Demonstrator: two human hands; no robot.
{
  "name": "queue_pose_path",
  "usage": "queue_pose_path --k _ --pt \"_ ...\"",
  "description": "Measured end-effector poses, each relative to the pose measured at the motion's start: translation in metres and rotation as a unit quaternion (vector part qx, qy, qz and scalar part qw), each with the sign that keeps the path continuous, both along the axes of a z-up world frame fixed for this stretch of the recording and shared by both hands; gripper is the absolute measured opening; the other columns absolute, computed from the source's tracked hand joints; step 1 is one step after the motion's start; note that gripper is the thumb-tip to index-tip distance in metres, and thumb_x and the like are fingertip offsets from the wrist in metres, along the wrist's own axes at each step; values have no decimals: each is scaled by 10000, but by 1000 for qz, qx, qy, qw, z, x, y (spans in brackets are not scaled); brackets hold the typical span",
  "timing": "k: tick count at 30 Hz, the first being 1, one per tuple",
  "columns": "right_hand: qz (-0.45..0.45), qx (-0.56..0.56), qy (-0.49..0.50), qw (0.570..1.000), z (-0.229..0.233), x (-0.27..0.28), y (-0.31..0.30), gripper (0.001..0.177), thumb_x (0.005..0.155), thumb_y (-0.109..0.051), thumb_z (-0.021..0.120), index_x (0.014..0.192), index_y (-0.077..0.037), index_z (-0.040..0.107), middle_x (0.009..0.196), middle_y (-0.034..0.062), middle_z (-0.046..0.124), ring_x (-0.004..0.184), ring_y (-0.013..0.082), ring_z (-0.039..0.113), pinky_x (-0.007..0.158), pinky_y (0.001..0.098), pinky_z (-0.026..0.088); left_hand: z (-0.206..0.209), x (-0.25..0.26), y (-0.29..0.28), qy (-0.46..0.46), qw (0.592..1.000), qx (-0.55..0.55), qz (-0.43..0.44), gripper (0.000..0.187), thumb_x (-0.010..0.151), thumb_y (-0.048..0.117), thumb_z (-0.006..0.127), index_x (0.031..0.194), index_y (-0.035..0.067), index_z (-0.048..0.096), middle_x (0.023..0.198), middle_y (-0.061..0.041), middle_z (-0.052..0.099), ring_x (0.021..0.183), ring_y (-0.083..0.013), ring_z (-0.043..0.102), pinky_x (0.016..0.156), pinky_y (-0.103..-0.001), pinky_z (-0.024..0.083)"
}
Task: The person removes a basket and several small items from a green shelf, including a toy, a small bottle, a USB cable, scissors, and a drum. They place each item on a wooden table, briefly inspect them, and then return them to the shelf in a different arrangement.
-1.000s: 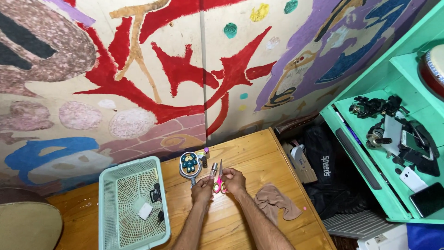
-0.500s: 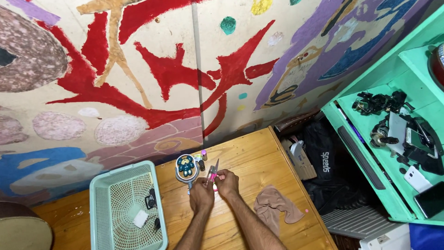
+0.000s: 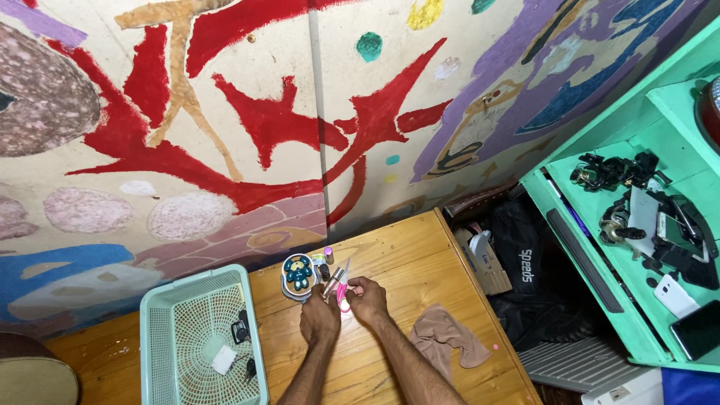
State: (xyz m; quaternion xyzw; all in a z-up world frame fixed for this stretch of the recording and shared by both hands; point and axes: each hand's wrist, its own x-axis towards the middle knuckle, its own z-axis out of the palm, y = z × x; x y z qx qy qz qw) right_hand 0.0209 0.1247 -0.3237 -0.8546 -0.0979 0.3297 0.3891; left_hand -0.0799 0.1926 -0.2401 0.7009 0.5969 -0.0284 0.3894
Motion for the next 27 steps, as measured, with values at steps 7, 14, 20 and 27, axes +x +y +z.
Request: queue_pose_path --k 7,14,20,27 --pt "7 -25 -44 999 -3 3 -12 281 776 -248 700 1039 -238 798 843 -32 788 806 126 731 824 245 558 -10 -4 -9 -35 999 35 9 406 924 361 568 1318 266 574 1190 -178 709 1069 -443 669 881 -575 511" --pt "-11 -25 -8 1000 34 4 -32 258 824 -267 731 1069 -209 782 1001 -18 783 901 144 722 859 242 569 2 -8 -24 -58 997 45 -2 351 967 342 559 1283 190 573 1194 -136 726 1058 -390 690 847 -547 542" --pt "-28 -7 -27 999 51 14 -56 255 823 -287 728 1064 -216 771 926 -15 772 855 145 716 833 240 556 18 1 -40 -74 996 47 -21 345 961 360 542 1265 203 582 1213 -136 717 1085 -398 679 872 -549 529" --pt "-64 12 -111 992 36 51 -104 256 806 -297 773 1056 -243 771 836 -9 744 839 172 727 873 260 544 42 31 -68 -122 987 82 -68 349 944 368 567 1234 179 602 1045 -175 757 1010 -403 700 830 -547 526"
